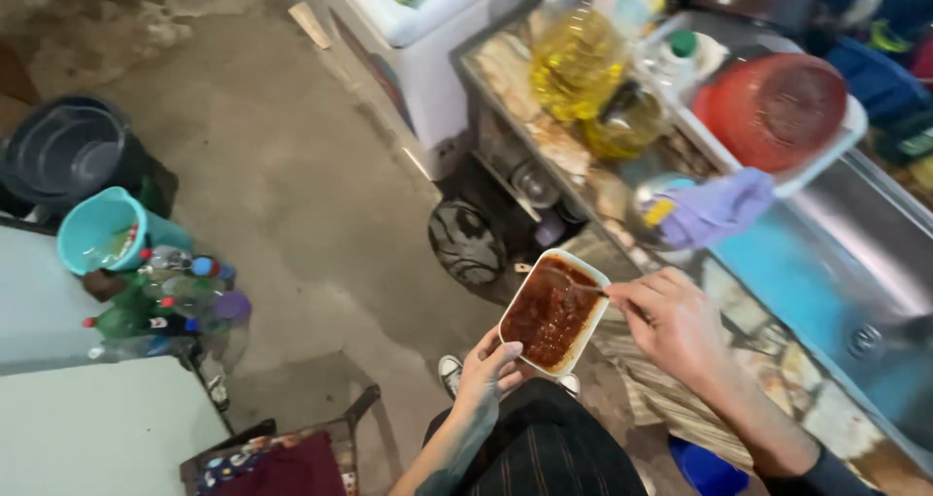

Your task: The user is preparing a red sauce or paste in a container and then tidying up a kitchen area.

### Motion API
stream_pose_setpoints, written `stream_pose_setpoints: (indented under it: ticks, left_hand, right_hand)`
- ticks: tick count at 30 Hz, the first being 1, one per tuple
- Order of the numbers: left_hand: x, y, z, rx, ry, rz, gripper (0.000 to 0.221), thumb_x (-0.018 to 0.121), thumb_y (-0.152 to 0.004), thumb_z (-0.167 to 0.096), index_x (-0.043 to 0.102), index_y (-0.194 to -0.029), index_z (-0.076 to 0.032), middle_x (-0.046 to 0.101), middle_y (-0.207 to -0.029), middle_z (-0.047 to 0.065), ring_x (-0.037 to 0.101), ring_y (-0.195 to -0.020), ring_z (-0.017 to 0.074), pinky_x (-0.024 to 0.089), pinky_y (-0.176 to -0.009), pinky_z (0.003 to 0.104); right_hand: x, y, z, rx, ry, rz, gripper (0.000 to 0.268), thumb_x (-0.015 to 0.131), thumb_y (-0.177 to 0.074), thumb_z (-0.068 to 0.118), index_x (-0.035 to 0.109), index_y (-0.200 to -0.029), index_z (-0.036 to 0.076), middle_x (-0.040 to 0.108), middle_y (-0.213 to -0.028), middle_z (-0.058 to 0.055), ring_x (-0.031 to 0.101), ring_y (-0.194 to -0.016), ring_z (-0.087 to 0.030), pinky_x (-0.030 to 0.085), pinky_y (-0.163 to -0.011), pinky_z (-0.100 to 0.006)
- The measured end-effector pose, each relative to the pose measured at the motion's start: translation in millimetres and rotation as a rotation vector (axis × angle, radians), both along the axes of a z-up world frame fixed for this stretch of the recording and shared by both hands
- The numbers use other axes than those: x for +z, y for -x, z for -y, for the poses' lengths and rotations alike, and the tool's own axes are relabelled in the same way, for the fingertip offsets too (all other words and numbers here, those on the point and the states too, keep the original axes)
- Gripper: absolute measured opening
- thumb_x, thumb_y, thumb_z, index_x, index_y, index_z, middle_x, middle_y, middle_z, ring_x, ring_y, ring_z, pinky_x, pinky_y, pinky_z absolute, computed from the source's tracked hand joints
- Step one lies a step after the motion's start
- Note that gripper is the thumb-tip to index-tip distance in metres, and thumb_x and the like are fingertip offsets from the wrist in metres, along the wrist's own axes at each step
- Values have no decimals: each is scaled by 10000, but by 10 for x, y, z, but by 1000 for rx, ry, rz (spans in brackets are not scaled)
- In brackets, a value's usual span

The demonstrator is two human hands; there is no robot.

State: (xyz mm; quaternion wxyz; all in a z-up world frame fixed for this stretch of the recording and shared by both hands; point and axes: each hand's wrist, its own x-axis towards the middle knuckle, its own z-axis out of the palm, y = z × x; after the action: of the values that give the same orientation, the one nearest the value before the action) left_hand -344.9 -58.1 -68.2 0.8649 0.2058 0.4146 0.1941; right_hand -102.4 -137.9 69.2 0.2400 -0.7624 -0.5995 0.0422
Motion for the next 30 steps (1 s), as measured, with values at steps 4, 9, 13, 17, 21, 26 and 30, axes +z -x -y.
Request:
stream_pose_setpoints:
  ticks: [4,9,13,17,21,26,30]
  left_hand:
    - [202,434,-514,31,-15,-60,579,742,-825,-179,623,-1387,-107,704,-1201,31,722,-987,133,594,-818,270]
    - [80,838,-1017,118,-49,-29,563,745,-828,-197,608,-1357,-60,709,-1215,82,743,-1025,197,618,-883,335]
    - [8,1048,-1372,144,-48,-16,558,740,-832,-196,606,-1356,-62,705,-1218,91,743,-1042,198,618,-908,354]
    - [57,1181,-1860,158,-75,14,546,734,-851,-228,610,-1353,-52,711,-1223,100,737,-1057,208,610,-927,355]
    - [146,1232,-2426,153,-109,22,562,743,-844,-245,608,-1354,-52,705,-1237,81,724,-1078,202,602,-945,368]
    - [310,1236,-3290,114,-129,-9,594,744,-834,-259,607,-1376,-60,707,-1232,84,725,-1048,201,597,-932,362]
    - [442,1168,-3973,66,-155,-58,604,732,-818,-262,610,-1373,-56,723,-1203,89,749,-990,194,617,-880,341]
  right_hand:
    - [25,467,-567,69,-31,181,189,746,-783,121,779,-966,152,726,-840,-38,668,-839,-268,542,-695,-381]
    - [46,914,-1199,33,263,237,125,712,-829,246,766,-891,152,728,-792,-65,689,-831,-284,553,-720,-422]
    - [49,1082,-1797,-25,612,36,173,678,-880,303,803,-972,227,760,-815,-94,721,-813,-314,550,-761,-441]
    - [-541,991,-2261,104,575,-414,191,735,-843,296,805,-909,131,769,-746,-109,677,-666,-214,524,-632,-361]
    - [-395,997,-2800,-9,411,-791,208,766,-849,301,801,-898,102,751,-720,-124,618,-598,-72,476,-566,-273]
    - [180,1064,-3540,-147,238,-315,209,788,-814,279,807,-957,127,719,-734,-75,610,-543,-198,481,-546,-323]
    - [117,1037,-4060,56,-117,62,111,798,-776,222,802,-862,152,699,-705,-43,636,-687,-261,501,-598,-372]
